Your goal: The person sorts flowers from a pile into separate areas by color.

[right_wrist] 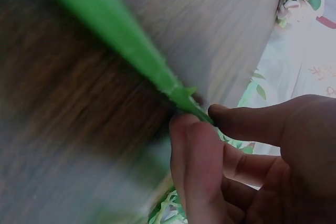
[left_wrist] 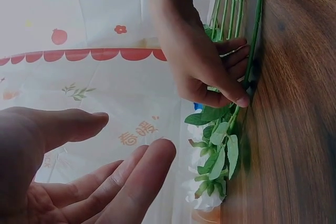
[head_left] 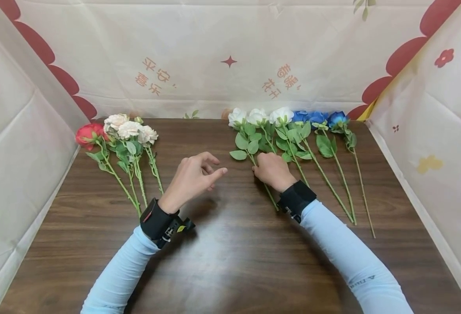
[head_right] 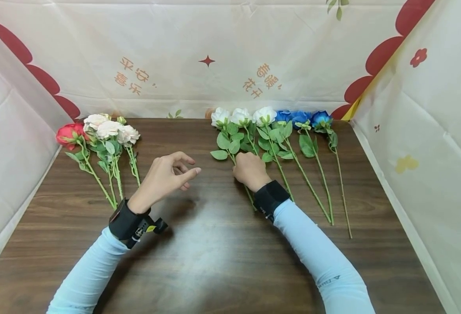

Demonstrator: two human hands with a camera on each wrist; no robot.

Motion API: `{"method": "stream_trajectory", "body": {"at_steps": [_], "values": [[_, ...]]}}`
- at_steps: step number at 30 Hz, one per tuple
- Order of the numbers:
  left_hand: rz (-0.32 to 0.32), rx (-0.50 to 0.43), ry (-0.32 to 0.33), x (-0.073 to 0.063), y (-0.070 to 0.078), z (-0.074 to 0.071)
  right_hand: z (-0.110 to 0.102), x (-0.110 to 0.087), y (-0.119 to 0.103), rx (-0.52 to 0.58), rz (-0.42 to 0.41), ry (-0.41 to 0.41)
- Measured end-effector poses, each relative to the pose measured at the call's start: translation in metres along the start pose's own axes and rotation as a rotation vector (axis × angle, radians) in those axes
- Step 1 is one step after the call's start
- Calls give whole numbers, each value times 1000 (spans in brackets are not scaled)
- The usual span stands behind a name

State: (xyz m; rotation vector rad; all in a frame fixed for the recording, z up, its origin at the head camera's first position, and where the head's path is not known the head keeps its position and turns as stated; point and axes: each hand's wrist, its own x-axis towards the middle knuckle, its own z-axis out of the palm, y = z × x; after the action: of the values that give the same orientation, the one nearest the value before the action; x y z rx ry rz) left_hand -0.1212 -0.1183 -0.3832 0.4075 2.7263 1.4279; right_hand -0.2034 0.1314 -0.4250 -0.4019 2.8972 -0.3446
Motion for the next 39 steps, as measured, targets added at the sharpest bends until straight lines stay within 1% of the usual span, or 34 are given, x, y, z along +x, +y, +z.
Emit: {"method": "stream_trajectory", "body": {"at_steps": [11,19,23,25,28,31,33,36,39], "values": [[-12,2,-3,0,-3,0,2,2,2,-6,-13,2],[-12,12,-10,-1,-4,-1,4,4,5,20,-18,-3],[-15,14,-5,0,-5,-1,4,2,6,17,-15,13],[-15,16,-3,0,-6,-1,3,-2,5,13,-11,37],[-14,21,-4,0,-6,-1,0,-13,1,17,-3,103],[-8,26,-5,0,-5,-1,-4,-27,-8,47,0,169],[-3,32,-1,0,-5,-1,-7,-35,-15,80,-13,195],[0,37,2,1,-5,-2,-12,-44,-27,146,-54,190],[-6,34,7,3,-5,-2,-14,-48,-35,206,-99,168]]}}
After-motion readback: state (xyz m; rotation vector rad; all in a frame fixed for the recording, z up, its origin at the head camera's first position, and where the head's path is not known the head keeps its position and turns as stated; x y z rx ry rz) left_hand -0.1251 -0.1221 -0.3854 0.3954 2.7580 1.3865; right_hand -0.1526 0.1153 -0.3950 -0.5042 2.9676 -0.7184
